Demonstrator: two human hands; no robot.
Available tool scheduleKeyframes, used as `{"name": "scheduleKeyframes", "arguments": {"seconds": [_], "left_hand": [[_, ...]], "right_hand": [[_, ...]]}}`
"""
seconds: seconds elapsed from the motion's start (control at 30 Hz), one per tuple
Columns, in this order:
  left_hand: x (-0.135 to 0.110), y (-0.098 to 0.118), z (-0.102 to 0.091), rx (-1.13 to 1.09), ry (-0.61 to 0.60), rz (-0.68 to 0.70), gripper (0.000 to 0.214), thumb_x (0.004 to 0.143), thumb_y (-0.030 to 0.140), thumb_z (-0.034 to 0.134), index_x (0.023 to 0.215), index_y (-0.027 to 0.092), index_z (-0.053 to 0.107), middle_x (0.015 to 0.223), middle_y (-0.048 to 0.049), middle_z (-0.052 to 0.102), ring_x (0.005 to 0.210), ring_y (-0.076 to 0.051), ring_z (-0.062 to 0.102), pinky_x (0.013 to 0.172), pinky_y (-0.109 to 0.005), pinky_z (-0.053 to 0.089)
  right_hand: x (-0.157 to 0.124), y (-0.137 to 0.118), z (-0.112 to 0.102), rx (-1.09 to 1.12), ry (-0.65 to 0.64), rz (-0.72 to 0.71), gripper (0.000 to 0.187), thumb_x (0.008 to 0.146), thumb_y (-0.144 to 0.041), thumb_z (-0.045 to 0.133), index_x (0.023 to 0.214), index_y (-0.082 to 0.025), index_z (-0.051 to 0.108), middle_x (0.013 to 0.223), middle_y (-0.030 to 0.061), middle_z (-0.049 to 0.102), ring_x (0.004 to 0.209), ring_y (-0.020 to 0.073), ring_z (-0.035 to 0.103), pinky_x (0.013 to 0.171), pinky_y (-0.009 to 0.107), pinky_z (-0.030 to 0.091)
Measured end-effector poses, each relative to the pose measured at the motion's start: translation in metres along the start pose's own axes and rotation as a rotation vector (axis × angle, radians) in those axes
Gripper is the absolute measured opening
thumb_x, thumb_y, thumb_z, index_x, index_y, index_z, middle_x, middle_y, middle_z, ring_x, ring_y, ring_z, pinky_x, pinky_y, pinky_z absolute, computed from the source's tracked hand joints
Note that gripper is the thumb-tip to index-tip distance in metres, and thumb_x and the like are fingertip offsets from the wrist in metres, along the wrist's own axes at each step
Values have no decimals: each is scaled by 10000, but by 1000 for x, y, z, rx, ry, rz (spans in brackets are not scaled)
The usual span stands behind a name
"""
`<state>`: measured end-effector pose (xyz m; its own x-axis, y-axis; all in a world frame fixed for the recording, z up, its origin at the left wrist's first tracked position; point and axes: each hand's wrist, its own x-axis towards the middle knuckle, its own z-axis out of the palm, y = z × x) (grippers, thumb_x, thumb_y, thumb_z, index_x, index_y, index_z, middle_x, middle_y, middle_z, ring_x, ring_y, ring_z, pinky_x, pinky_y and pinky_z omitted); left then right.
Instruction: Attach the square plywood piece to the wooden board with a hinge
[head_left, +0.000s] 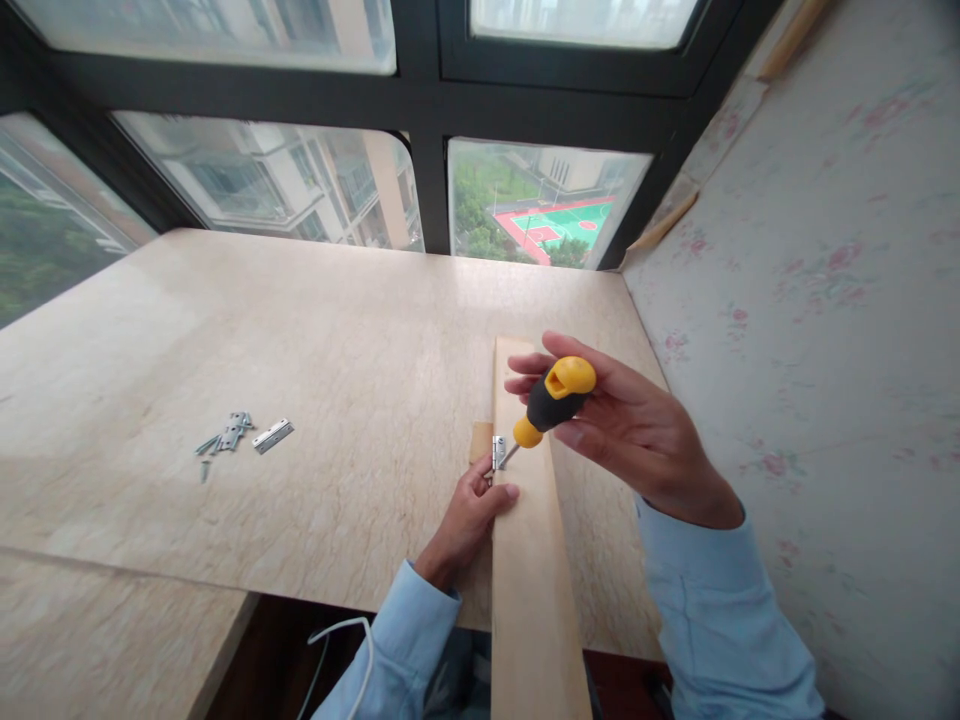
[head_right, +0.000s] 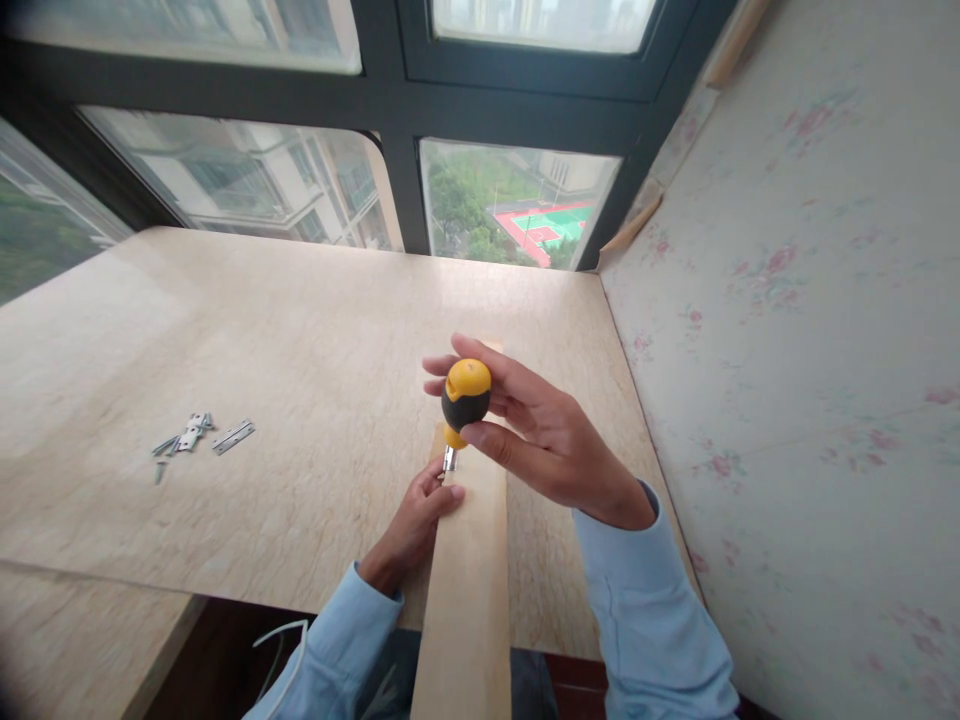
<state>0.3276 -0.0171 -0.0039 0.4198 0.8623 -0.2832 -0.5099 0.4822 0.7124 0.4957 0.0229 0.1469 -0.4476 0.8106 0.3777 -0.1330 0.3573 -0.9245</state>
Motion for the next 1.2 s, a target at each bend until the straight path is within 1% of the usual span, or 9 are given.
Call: {"name": "scheduleKeyframes", "arguments": {"seconds": [0.13,0.27,0.33,0.43,0.53,0.67,0.87,1.03,1.2], "left_hand": [[-1,-2,-1,49,-46,33,598,781,313,785,1316,147,576,1116,-125,712,898,-245,705,773,-320,559],[-3,-2,-1,115,-82,62,618,773,345,795,1327,155,597,1146,-131,708,931,-268,703,782,-334,561],[-5,-2,-1,116,-107,81,622,772,351,796,1330,155,601,1169,-133,701,970,-277,697,807,-337,557],[-7,-3,0,88,-147,93,613,772,338,800,1328,167,605,1220,-129,683,1051,-285,678,864,-338,543],[-8,-3,-1,73,-162,106,591,776,319,801,1316,171,611,1239,-128,675,1083,-284,668,897,-343,534],[-6,-4,-3,52,-168,135,602,775,296,806,1326,173,598,1251,-129,669,1104,-289,660,932,-366,524],[-4,-5,-4,32,-110,155,628,753,339,822,1322,172,615,1258,-130,663,1125,-308,647,960,-394,514],[-4,-4,-2,20,-114,142,667,753,370,821,1347,165,597,1205,-132,682,1059,-298,671,910,-386,532],[-3,-5,-3,7,-97,121,694,741,380,828,1356,159,593,1185,-136,686,1042,-296,676,903,-388,535]], "right_hand": [[2,2,-2,-282,215,-108,622,730,-232,863,1299,-298,621,1157,46,665,1029,232,653,917,424,572],[5,2,-3,-527,343,-235,498,626,-318,928,1055,-264,681,988,38,641,943,233,619,878,422,557],[5,0,-1,-502,345,-239,432,643,-338,918,987,-259,668,967,38,631,942,239,625,887,438,557],[1,-7,0,-275,241,-177,414,746,-366,851,1099,-287,650,1195,67,632,1111,280,631,933,483,562],[-6,-16,-5,-52,81,-50,531,841,-370,762,1332,-350,561,1429,67,550,1299,317,558,989,535,552],[-18,-21,-20,18,-24,75,661,800,-274,785,1397,-395,530,1428,47,578,1304,324,567,982,531,566],[-13,-16,-13,-168,212,-21,460,704,-240,882,1126,-265,700,1045,76,748,958,300,734,830,476,644],[1,2,-4,-300,471,-99,356,674,-286,901,899,-280,625,763,-2,704,663,222,697,599,385,603],[5,7,-4,-165,387,-107,447,764,-532,799,1077,-271,617,1023,47,698,809,219,705,689,378,604]]}}
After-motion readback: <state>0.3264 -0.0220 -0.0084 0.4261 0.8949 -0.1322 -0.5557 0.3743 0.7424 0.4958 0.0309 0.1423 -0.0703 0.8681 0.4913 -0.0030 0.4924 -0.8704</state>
